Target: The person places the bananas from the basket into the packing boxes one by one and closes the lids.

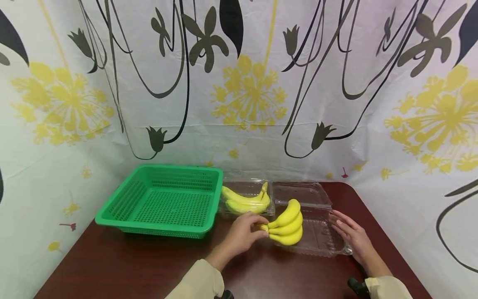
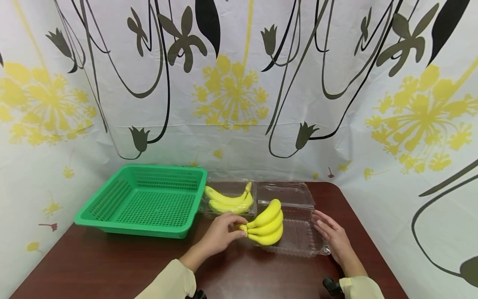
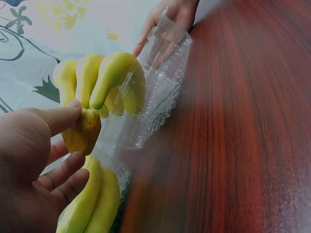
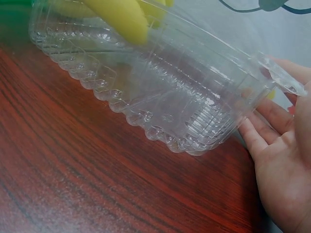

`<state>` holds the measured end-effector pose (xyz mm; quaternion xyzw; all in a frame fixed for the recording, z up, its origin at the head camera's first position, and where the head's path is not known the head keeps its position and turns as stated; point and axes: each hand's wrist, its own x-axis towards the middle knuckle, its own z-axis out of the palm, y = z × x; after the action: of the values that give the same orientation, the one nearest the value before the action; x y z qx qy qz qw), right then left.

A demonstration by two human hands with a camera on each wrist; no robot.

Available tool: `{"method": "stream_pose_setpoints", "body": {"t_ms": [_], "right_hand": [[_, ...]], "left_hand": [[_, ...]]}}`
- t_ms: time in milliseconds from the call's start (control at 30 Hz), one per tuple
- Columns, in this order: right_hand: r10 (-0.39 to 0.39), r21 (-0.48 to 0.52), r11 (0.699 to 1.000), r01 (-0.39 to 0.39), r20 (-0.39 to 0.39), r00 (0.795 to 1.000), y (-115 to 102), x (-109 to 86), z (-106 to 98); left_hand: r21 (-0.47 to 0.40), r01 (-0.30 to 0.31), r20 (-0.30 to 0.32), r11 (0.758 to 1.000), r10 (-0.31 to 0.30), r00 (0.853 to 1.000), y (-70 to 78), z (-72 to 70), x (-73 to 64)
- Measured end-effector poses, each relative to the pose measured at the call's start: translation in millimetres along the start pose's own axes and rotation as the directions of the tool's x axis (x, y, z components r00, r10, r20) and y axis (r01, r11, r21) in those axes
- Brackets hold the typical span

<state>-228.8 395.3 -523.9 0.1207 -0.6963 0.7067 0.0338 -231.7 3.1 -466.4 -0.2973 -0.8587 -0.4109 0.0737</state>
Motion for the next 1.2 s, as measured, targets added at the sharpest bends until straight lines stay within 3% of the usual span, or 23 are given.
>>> {"method": "stream_pose_setpoints", "body": {"t_ms": [367, 667, 1200], "right_hand": [[0.013, -0.05, 0.999, -0.015, -0.034, 0.999, 2.0, 3.5, 3.6], [0.026, -0.061, 0.998, -0.029, -0.054, 0.998, 4.8, 2.2, 3.6], [-0.009, -0.09, 0.996, 0.006, -0.034, 0.999, 5.3, 0.7, 2.4]], "left_hand": [[0.077, -0.016, 0.018, 0.997, 0.015, 1.0, 3.7, 9.5, 9.1], [0.058, 0.009, 0.053, 0.998, -0.012, 0.999, 5.5, 21.7, 15.8], [0.159, 0.03, 0.066, 0.987, -0.041, 0.997, 25.6, 40.5, 28.6]]}}
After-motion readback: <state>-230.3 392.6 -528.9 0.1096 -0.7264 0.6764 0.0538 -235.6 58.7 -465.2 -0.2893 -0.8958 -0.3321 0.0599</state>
